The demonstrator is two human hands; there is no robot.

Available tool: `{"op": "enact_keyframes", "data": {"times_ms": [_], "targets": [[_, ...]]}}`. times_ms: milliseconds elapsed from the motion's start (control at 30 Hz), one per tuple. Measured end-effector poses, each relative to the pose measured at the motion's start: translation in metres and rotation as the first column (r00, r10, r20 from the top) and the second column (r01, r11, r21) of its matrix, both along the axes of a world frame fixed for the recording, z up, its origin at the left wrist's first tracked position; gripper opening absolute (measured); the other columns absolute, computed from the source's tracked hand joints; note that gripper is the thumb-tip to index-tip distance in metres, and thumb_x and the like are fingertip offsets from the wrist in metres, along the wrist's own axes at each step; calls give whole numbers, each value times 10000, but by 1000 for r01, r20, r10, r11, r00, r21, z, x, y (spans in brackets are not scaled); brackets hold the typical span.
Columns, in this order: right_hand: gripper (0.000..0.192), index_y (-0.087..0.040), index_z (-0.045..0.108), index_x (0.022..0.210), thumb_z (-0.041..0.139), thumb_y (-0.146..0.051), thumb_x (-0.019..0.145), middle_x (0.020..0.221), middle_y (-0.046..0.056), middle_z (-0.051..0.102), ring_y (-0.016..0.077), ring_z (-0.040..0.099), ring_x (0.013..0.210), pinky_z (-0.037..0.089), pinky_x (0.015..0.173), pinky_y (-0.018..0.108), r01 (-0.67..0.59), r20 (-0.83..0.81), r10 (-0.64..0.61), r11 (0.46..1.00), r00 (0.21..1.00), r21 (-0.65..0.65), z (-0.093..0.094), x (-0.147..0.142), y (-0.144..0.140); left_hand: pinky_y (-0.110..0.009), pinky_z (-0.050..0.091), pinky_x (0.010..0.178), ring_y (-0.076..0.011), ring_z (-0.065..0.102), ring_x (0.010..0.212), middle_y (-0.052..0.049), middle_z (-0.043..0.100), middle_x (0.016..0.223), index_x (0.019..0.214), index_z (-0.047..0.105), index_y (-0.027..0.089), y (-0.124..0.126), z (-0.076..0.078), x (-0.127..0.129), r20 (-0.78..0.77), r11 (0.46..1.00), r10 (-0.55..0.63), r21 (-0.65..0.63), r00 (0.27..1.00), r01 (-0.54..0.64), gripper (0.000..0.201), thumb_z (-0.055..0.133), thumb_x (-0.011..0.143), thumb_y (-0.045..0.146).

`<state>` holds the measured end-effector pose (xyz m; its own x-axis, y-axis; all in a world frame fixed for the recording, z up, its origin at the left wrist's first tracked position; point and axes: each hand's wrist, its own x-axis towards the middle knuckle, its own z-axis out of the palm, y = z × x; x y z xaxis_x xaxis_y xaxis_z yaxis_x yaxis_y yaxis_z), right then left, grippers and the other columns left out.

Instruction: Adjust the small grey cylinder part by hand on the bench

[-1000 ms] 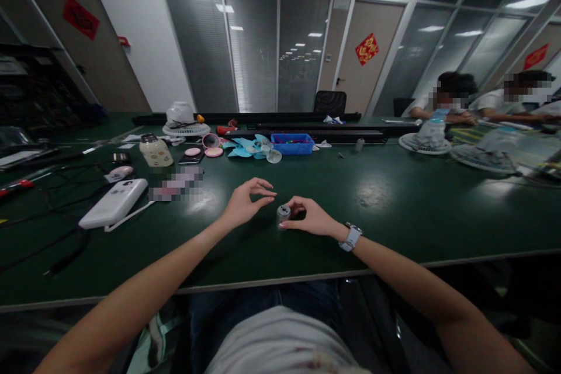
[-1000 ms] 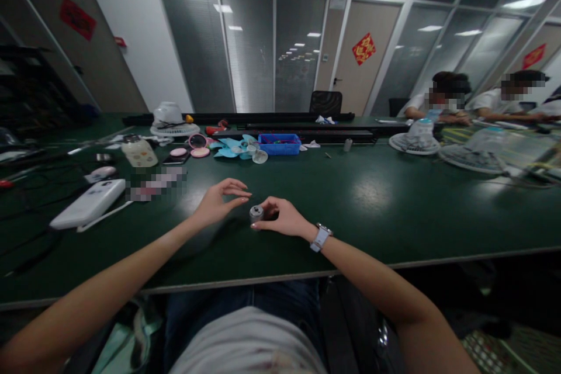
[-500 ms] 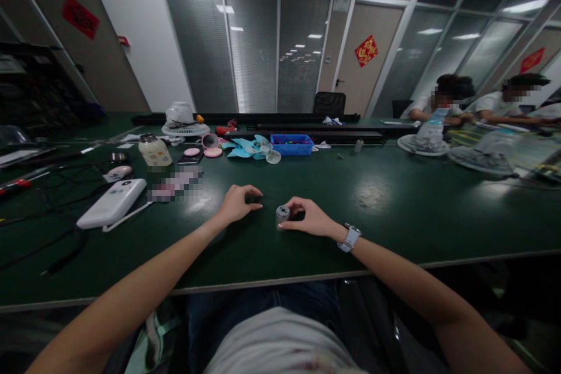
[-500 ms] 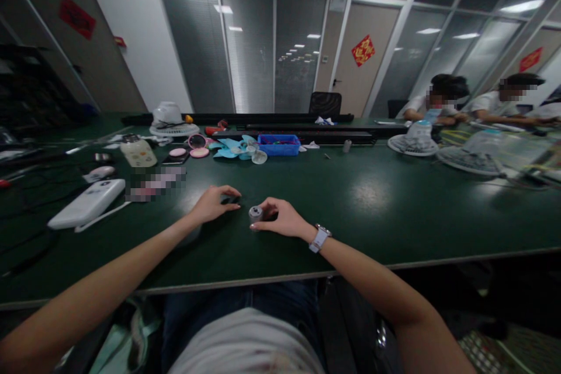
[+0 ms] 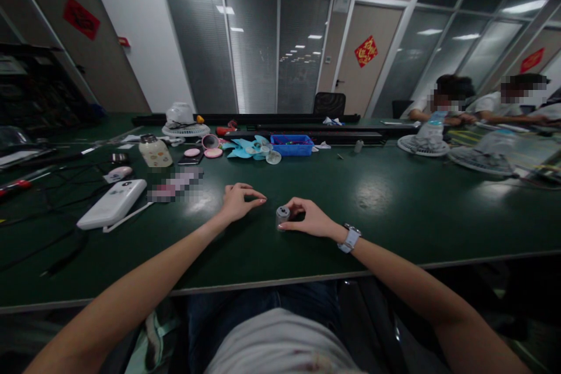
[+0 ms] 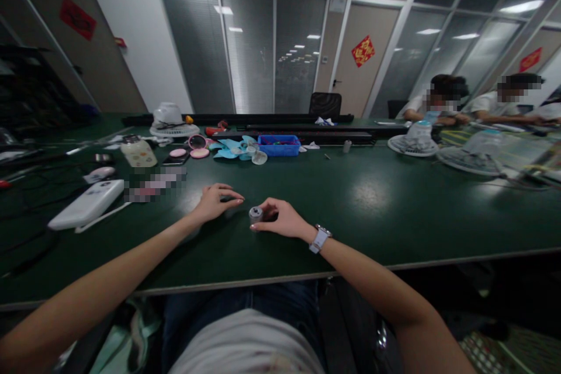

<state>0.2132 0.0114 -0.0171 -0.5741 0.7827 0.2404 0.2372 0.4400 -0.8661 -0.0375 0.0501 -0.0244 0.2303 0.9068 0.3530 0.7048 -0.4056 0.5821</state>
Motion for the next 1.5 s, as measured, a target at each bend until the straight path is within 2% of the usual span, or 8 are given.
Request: {"op": "enact_keyframes", "data": {"times_ms": [133,267,400,700,833,1033,1267,1500], "targets": [[419,-155,636,957,824,-389,665,944,52,699,182,666,843,539,813,352,3,-8,-3,1000,1000,6,-2,0,1,-452,301,1035,-276,484,1144,-59,648,1091,961,757,272,-18,12,20,45,993,-71,101,996,66,183,664,848,382],[413,-157,628,947,823,-389,667,885,33,686,170,659,795,544,768,332,-6,-12,6,1000,1000,5,-2,0,1,-413,357,1016,-261,487,1144,-45,647,1092,952,755,282,-35,17,34,56,975,-176,150,983,166,166,677,846,384],[412,-159,627,966,817,-384,679,885,34,687,169,659,792,546,761,330,-20,-11,20,1000,1000,0,-1,1,0,-421,373,1008,-266,485,1133,-44,642,1090,944,759,293,-43,18,38,48,963,-226,160,973,216,157,692,838,387],[399,-160,620,945,819,-380,677,868,27,689,169,665,786,550,762,332,-18,-7,18,1000,1000,-6,0,0,0,-441,347,1035,-278,450,1154,-51,624,1085,945,753,293,-47,22,38,20,954,-252,171,968,245,148,685,842,375],[391,-159,620,945,816,-372,681,860,23,686,168,666,782,547,758,327,-20,-10,20,1000,1000,-6,1,0,-1,-445,337,1041,-282,443,1176,-51,621,1125,962,750,295,-48,23,38,27,957,-263,138,964,257,156,678,847,372],[386,-160,623,951,815,-366,687,867,28,688,170,664,788,547,763,335,-33,-10,33,999,999,-6,2,1,-1,-483,313,1055,-295,456,1215,-46,616,1216,1028,743,330,-47,24,35,40,949,-314,15,949,314,195,672,850,363],[385,-159,620,959,814,-353,690,888,31,690,169,664,796,544,773,332,-42,-16,42,999,999,-3,0,2,0,-510,328,1048,-314,475,1238,-56,619,1249,1090,728,344,-44,19,34,93,937,-333,-81,938,340,253,650,857,404],[390,-149,622,959,821,-339,682,879,32,687,170,665,790,541,752,324,-29,-18,29,999,999,-14,1,0,-1,-458,431,918,-328,525,1180,-89,635,1220,981,748,255,-40,14,35,156,958,-263,-78,952,277,271,704,796,448]]}}
